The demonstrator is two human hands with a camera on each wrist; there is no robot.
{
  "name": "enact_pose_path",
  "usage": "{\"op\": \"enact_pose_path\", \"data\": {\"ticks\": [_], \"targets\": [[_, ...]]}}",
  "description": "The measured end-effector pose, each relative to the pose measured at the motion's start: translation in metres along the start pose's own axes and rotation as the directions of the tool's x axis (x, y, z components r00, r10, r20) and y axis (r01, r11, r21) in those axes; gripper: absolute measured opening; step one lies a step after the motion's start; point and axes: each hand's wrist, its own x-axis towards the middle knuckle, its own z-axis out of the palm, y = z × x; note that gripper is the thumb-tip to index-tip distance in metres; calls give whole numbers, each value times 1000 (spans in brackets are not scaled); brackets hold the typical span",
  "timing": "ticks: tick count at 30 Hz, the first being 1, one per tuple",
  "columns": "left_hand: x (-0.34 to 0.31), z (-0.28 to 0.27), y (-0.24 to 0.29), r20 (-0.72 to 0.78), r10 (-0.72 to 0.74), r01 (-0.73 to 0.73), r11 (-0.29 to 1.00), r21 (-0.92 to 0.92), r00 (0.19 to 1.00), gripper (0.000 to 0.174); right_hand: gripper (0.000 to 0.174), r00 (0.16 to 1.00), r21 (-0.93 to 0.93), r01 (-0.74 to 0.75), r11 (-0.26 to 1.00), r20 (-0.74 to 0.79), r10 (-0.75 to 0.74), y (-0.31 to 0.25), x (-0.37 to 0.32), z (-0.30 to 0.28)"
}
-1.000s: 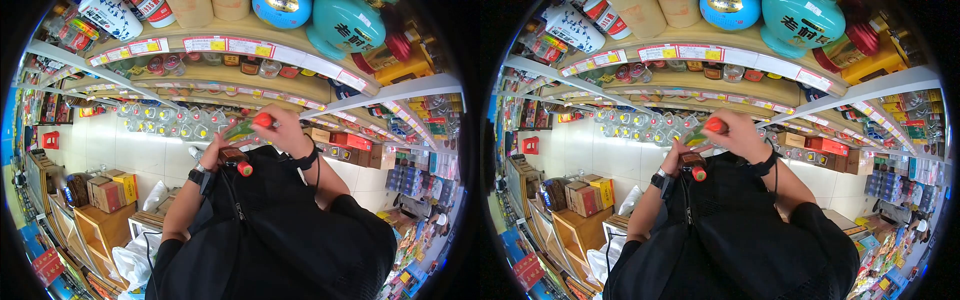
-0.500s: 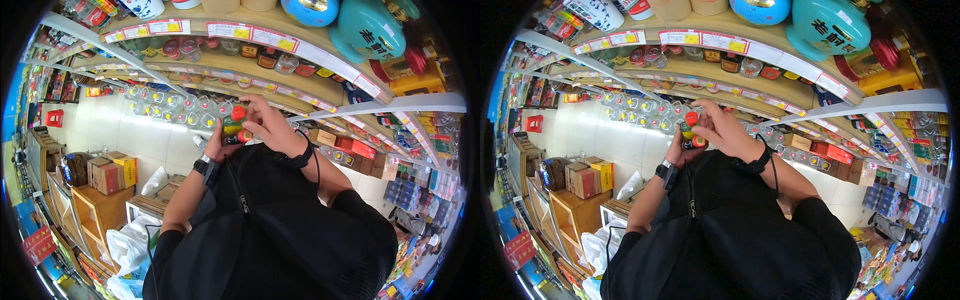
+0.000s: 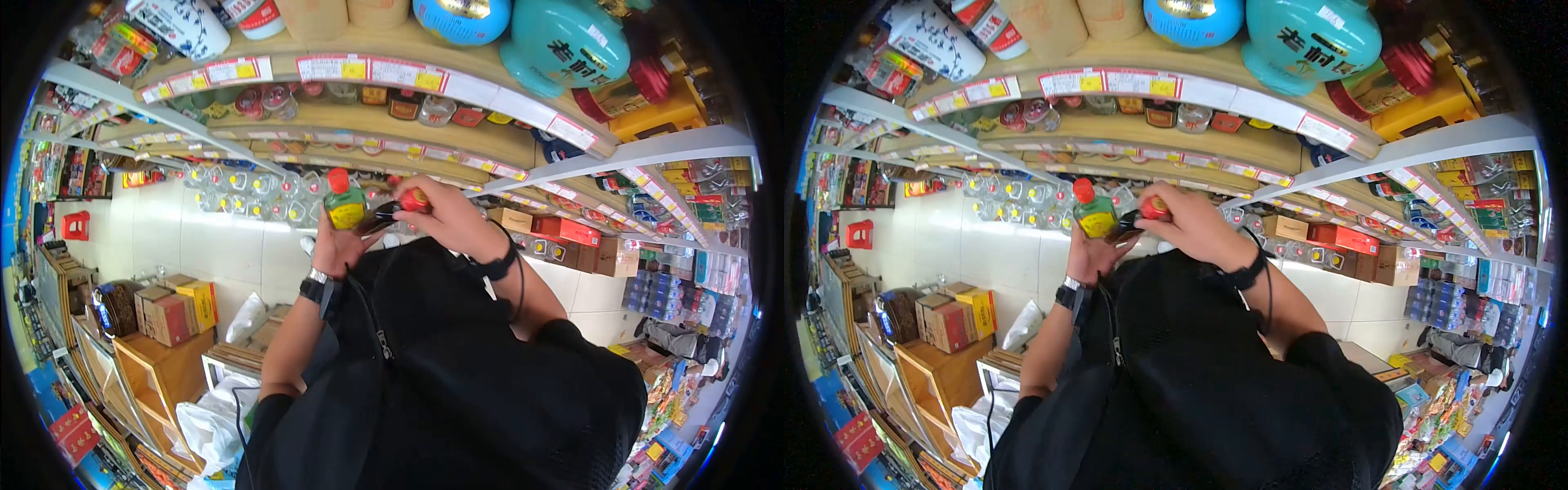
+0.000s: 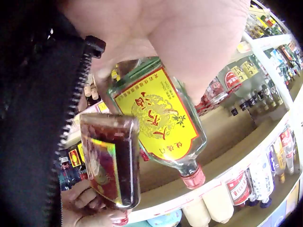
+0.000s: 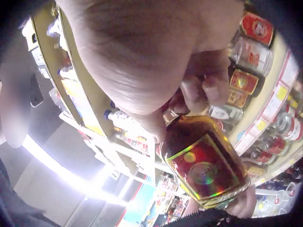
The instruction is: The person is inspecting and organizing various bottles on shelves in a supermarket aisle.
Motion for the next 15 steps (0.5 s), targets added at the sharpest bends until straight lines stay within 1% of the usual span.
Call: {"op": "enact_pose_path", "data": {"ticks": [1, 2, 4, 5, 6, 7, 8, 10, 11, 13, 14, 15], "targets": [[0, 10, 1, -152, 31, -39, 998, -53, 988, 67, 35, 983, -133, 129, 983, -113, -144, 1, -5, -8], [1, 2, 0, -119, 65, -87, 979, -182, 991, 60, 33, 956, -190, 112, 975, -247, -158, 3, -10, -15], [1, -7, -2, -230, 76, -123, 973, -198, 970, 55, 35, 910, -173, -61, 983, -414, -16, 9, -15, -38], [2, -4, 0, -226, 71, -117, 973, -197, 972, 55, 35, 848, -220, -178, 959, -529, 36, 21, -15, -49], [3, -1, 0, -255, 92, -151, 964, -220, 962, 53, 36, 769, -250, -298, 921, -634, 77, 39, -12, -59], [1, 0, 0, -289, 113, -186, 952, -242, 951, 52, 35, 697, -262, -311, 913, -717, 31, 53, -9, -69], [-1, -2, -1, -295, 109, -186, 951, -247, 949, 52, 35, 616, -273, -326, 905, -788, -16, 70, -5, -80], [-2, -3, 1, -208, 71, -141, 929, -341, 975, 50, 33, 571, -353, -396, 848, -818, -74, 122, 0, -112], [-1, -5, 1, -202, 77, -144, 928, -343, 976, 50, 33, 571, -359, -391, 847, -817, -83, 141, 2, -125], [-2, -10, 0, -187, 53, -118, 927, -356, 981, 49, 29, 539, -588, -471, 658, -782, -312, 173, 8, -148], [-2, -9, 2, -184, 60, -124, 926, -357, 981, 49, 29, 541, -592, -465, 658, -778, -319, 183, 12, -158], [-4, -7, 2, -168, 74, -129, 929, -346, 983, 49, 28, 611, -713, -519, 471, -695, -378, 194, 13, -168]]}}
